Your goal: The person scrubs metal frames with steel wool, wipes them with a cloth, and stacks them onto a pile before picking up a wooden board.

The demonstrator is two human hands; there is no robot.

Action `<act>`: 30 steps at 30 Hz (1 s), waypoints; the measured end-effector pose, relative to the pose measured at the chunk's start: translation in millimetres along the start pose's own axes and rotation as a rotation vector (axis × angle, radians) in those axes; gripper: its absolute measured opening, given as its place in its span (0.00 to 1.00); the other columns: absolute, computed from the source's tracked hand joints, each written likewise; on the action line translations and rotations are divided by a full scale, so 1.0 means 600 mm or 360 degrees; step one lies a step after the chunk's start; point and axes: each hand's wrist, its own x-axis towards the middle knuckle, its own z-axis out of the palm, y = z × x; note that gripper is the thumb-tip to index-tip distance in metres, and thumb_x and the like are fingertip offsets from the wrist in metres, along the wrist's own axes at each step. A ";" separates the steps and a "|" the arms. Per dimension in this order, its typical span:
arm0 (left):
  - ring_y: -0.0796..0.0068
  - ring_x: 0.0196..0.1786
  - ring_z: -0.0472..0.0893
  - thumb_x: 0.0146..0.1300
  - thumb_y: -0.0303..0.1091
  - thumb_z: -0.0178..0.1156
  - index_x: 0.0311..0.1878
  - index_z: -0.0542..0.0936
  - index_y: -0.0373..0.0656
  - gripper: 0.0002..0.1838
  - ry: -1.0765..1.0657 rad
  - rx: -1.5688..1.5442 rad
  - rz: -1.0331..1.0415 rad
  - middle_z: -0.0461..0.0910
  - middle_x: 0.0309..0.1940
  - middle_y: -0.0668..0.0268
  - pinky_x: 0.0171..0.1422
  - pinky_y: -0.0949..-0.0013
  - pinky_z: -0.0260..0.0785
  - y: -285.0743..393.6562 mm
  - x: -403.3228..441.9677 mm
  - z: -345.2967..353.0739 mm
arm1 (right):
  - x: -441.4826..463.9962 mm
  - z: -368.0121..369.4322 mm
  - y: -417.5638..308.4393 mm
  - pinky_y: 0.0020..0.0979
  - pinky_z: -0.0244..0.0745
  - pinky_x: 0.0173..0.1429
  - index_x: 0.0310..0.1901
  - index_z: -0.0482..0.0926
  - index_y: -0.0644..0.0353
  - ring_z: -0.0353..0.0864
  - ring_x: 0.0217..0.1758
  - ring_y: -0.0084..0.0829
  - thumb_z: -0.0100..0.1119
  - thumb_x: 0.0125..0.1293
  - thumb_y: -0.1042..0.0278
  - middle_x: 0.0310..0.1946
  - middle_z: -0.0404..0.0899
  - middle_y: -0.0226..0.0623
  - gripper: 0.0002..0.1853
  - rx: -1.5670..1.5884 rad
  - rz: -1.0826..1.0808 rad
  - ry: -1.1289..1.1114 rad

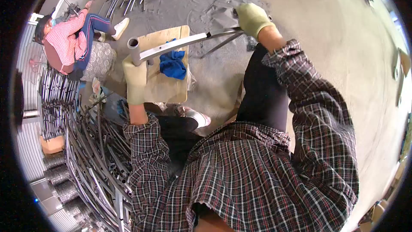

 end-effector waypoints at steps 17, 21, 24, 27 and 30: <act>0.82 0.21 0.72 0.59 0.22 0.52 0.23 0.79 0.35 0.10 0.0143 0.0065 -0.0076 0.75 0.16 0.69 0.26 0.72 0.61 0.052 0.048 0.023 | 0.008 0.049 -0.178 0.43 0.74 0.55 0.50 0.81 0.57 0.79 0.49 0.52 0.57 0.52 0.80 0.42 0.81 0.49 0.20 0.1117 0.0243 0.1098; 0.84 0.20 0.69 0.58 0.22 0.53 0.21 0.79 0.36 0.10 0.0151 -0.0126 -0.0215 0.74 0.16 0.72 0.25 0.73 0.58 0.037 0.036 0.010 | -0.003 0.014 -0.211 0.43 0.70 0.61 0.50 0.80 0.57 0.74 0.56 0.50 0.59 0.51 0.77 0.50 0.79 0.47 0.21 0.0723 -0.0193 0.0828; 0.84 0.21 0.70 0.59 0.22 0.52 0.23 0.78 0.35 0.10 0.0236 -0.0146 -0.0310 0.75 0.17 0.71 0.27 0.73 0.59 0.013 0.025 -0.017 | 0.020 0.095 -0.072 0.44 0.73 0.58 0.49 0.80 0.58 0.78 0.52 0.49 0.58 0.55 0.75 0.46 0.81 0.49 0.18 0.0935 0.0606 0.0696; 0.85 0.19 0.68 0.59 0.22 0.52 0.22 0.79 0.35 0.11 0.0438 -0.0213 -0.0246 0.74 0.16 0.71 0.24 0.74 0.56 -0.041 0.024 -0.032 | 0.024 0.140 0.007 0.45 0.76 0.51 0.46 0.82 0.61 0.82 0.45 0.50 0.57 0.58 0.73 0.40 0.83 0.52 0.14 0.1158 0.1132 0.0496; 0.82 0.20 0.69 0.56 0.22 0.51 0.21 0.79 0.36 0.11 0.0401 -0.0187 -0.0361 0.75 0.16 0.68 0.24 0.74 0.56 -0.059 0.020 -0.054 | -0.003 0.207 -0.046 0.44 0.77 0.50 0.46 0.82 0.61 0.81 0.44 0.55 0.55 0.59 0.74 0.38 0.83 0.54 0.14 0.0655 0.0553 0.0728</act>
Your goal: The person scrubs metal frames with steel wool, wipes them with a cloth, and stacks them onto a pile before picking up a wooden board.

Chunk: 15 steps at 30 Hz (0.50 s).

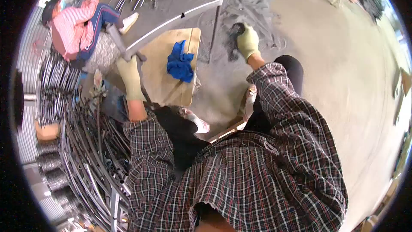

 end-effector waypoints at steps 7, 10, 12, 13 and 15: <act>0.86 0.15 0.65 0.56 0.20 0.51 0.20 0.80 0.35 0.12 0.0112 -0.0170 0.0006 0.71 0.13 0.71 0.19 0.75 0.51 -0.026 0.057 -0.019 | -0.185 0.155 -0.175 0.39 0.77 0.51 0.48 0.82 0.60 0.84 0.44 0.50 0.58 0.59 0.72 0.41 0.83 0.52 0.15 0.0720 0.0186 -0.1361; 0.86 0.15 0.65 0.55 0.20 0.51 0.20 0.79 0.35 0.11 0.0149 -0.0228 -0.0054 0.71 0.13 0.72 0.19 0.75 0.51 -0.021 0.060 -0.021 | -0.234 0.267 -0.233 0.32 0.75 0.54 0.56 0.78 0.59 0.80 0.46 0.31 0.60 0.61 0.74 0.45 0.82 0.32 0.20 0.1707 0.0632 -0.1550; 0.85 0.15 0.65 0.55 0.20 0.51 0.20 0.79 0.35 0.11 0.0151 -0.0321 -0.0092 0.71 0.13 0.72 0.19 0.75 0.52 -0.019 0.060 -0.019 | -0.236 0.307 -0.274 0.31 0.74 0.58 0.62 0.70 0.64 0.78 0.51 0.33 0.67 0.57 0.71 0.51 0.79 0.37 0.30 0.1444 0.0127 -0.1490; 0.86 0.15 0.65 0.56 0.21 0.51 0.21 0.79 0.35 0.11 0.0135 -0.0310 -0.0046 0.70 0.13 0.72 0.19 0.75 0.52 -0.025 0.062 -0.021 | -0.227 0.298 -0.304 0.31 0.73 0.60 0.64 0.68 0.65 0.77 0.52 0.34 0.69 0.55 0.69 0.53 0.78 0.40 0.34 0.1480 0.0100 -0.1468; 0.86 0.15 0.65 0.57 0.21 0.51 0.21 0.79 0.35 0.11 0.0088 -0.0286 0.0040 0.69 0.13 0.73 0.19 0.75 0.51 -0.031 0.068 -0.024 | -0.227 0.333 -0.297 0.37 0.73 0.62 0.66 0.65 0.65 0.76 0.58 0.43 0.67 0.56 0.66 0.58 0.74 0.49 0.36 0.1137 -0.0193 -0.1443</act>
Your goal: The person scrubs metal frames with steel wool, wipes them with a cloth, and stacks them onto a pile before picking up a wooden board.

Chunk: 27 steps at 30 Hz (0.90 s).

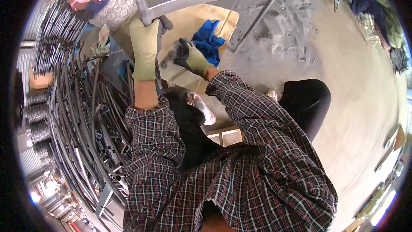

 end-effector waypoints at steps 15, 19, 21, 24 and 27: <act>0.84 0.14 0.66 0.54 0.20 0.49 0.22 0.78 0.38 0.10 0.0030 0.0014 -0.0147 0.71 0.12 0.70 0.19 0.73 0.54 -0.008 0.006 -0.015 | -0.013 -0.081 0.112 0.41 0.75 0.52 0.47 0.82 0.63 0.82 0.45 0.43 0.63 0.54 0.70 0.41 0.83 0.45 0.18 -0.1217 0.0055 0.0274; 0.82 0.14 0.67 0.54 0.19 0.49 0.22 0.77 0.38 0.09 0.0052 0.0036 -0.0169 0.71 0.12 0.69 0.19 0.72 0.56 0.005 0.001 -0.013 | -0.046 -0.145 0.012 0.27 0.76 0.50 0.48 0.81 0.68 0.80 0.43 0.25 0.56 0.61 0.78 0.41 0.83 0.35 0.14 0.0572 0.0138 0.0845; 0.77 0.14 0.69 0.53 0.19 0.50 0.22 0.76 0.38 0.08 0.0112 0.0053 -0.0034 0.72 0.13 0.67 0.21 0.68 0.60 -0.005 0.002 -0.007 | -0.073 -0.189 -0.081 0.27 0.76 0.50 0.48 0.80 0.69 0.80 0.43 0.25 0.53 0.61 0.76 0.41 0.83 0.35 0.15 0.0531 -0.0157 0.1077; 0.75 0.18 0.73 0.52 0.19 0.51 0.23 0.76 0.36 0.06 0.0018 0.0303 -0.0106 0.71 0.14 0.64 0.25 0.67 0.63 0.012 -0.012 -0.010 | -0.095 -0.210 -0.270 0.32 0.74 0.59 0.56 0.75 0.69 0.79 0.53 0.31 0.50 0.62 0.77 0.50 0.80 0.41 0.19 0.0518 -0.0443 0.1033; 0.72 0.21 0.77 0.54 0.23 0.54 0.26 0.79 0.34 0.06 0.0014 0.0371 -0.0032 0.75 0.16 0.58 0.28 0.65 0.66 0.039 -0.026 0.011 | -0.046 -0.215 -0.336 0.36 0.71 0.60 0.54 0.76 0.66 0.77 0.55 0.39 0.55 0.59 0.73 0.51 0.77 0.46 0.20 -0.0219 -0.0962 0.0932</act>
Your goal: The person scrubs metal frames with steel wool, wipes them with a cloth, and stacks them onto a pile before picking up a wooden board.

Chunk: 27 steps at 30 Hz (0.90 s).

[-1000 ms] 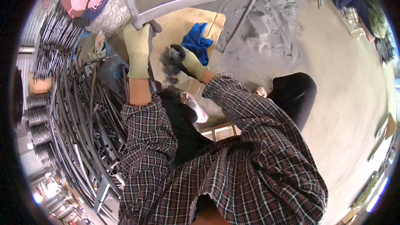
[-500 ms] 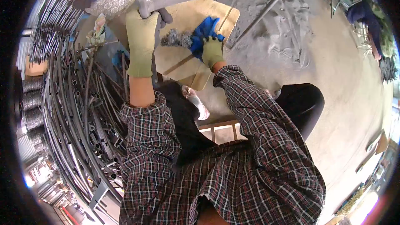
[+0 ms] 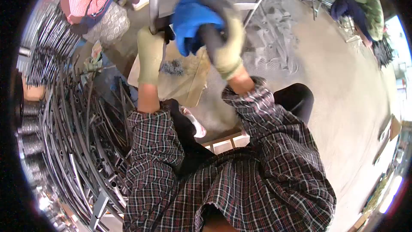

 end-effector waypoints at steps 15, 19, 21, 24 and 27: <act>0.81 0.16 0.70 0.52 0.22 0.50 0.27 0.82 0.37 0.09 -0.0260 -0.0142 -0.0074 0.72 0.13 0.68 0.22 0.71 0.59 -0.010 -0.020 0.008 | 0.075 -0.141 0.254 0.44 0.67 0.63 0.57 0.74 0.62 0.73 0.58 0.51 0.62 0.51 0.60 0.52 0.77 0.48 0.29 -0.0854 -0.0462 -0.1138; 0.83 0.19 0.70 0.52 0.20 0.50 0.30 0.82 0.35 0.10 -0.0180 -0.0118 0.0022 0.75 0.17 0.68 0.23 0.72 0.60 0.014 -0.026 0.012 | 0.047 -0.084 0.160 0.46 0.65 0.66 0.56 0.73 0.63 0.69 0.62 0.53 0.67 0.48 0.64 0.58 0.71 0.53 0.31 -0.1020 -0.0815 -0.0797; 0.83 0.21 0.72 0.54 0.21 0.53 0.27 0.82 0.38 0.08 -0.0014 -0.0139 0.0093 0.75 0.16 0.69 0.25 0.70 0.61 0.009 -0.027 0.031 | 0.034 -0.021 0.076 0.46 0.65 0.66 0.57 0.72 0.62 0.69 0.62 0.51 0.69 0.45 0.60 0.59 0.70 0.50 0.35 -0.0884 -0.0790 -0.0848; 0.85 0.20 0.68 0.54 0.20 0.52 0.26 0.81 0.36 0.08 -0.0164 -0.0322 -0.0023 0.73 0.16 0.71 0.23 0.74 0.57 0.020 -0.044 0.021 | 0.035 -0.024 0.102 0.47 0.67 0.64 0.58 0.72 0.61 0.71 0.60 0.51 0.69 0.43 0.59 0.57 0.71 0.49 0.36 -0.0893 -0.0820 -0.0888; 0.86 0.16 0.65 0.54 0.20 0.50 0.22 0.79 0.36 0.09 -0.0219 -0.0344 -0.0081 0.69 0.14 0.73 0.20 0.75 0.53 0.018 -0.037 0.019 | 0.062 -0.099 0.210 0.44 0.69 0.63 0.57 0.74 0.59 0.74 0.58 0.49 0.62 0.49 0.66 0.55 0.75 0.46 0.29 -0.0998 -0.0557 -0.0910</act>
